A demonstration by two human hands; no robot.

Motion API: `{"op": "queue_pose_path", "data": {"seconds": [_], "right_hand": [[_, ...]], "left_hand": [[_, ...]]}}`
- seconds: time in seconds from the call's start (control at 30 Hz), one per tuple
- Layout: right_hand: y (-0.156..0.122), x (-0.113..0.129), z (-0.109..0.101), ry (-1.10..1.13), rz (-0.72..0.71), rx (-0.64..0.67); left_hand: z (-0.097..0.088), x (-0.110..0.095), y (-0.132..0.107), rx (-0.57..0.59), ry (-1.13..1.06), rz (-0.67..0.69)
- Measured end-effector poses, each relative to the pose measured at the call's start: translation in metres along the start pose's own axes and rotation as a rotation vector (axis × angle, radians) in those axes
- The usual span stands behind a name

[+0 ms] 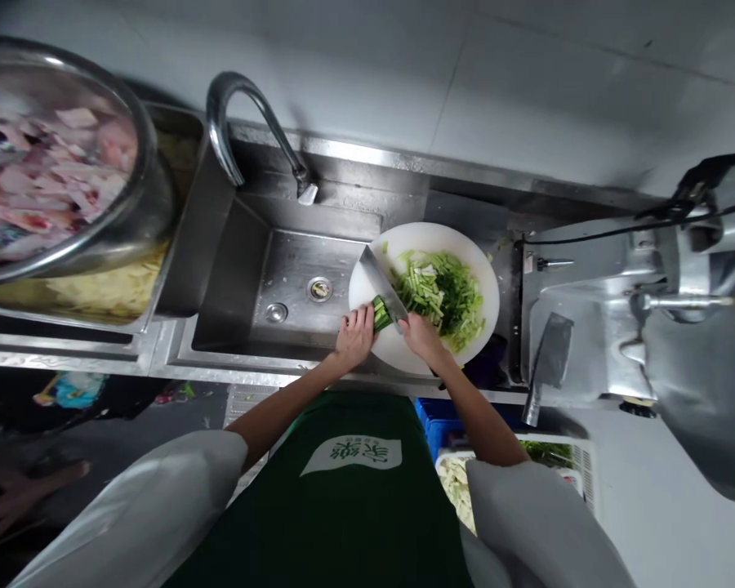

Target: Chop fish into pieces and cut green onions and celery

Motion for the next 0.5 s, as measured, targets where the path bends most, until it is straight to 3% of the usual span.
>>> {"op": "queue_pose_path", "data": {"seconds": [0.17, 0.33, 0.5], "right_hand": [[-0.034, -0.019, -0.014, -0.106, 0.078, -0.083], [-0.057, 0.012, -0.005, -0.118, 0.061, -0.049], [-0.048, 0.035, 0.014, -0.091, 0.015, 0.077]], "left_hand": [[-0.012, -0.012, 0.009, -0.017, -0.029, -0.012], [-0.013, 0.008, -0.011, -0.109, -0.111, -0.105], [0.009, 0.012, -0.020, -0.051, -0.096, -0.111]]}}
Point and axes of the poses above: each hand's wrist, its own y-axis towards the middle knuckle, its own z-axis out of the palm, x = y × z, the point moved 1 cm from there along y, towards the middle knuckle, and after that the axes turned 15 degrees about -z, right-handed, at the moved point
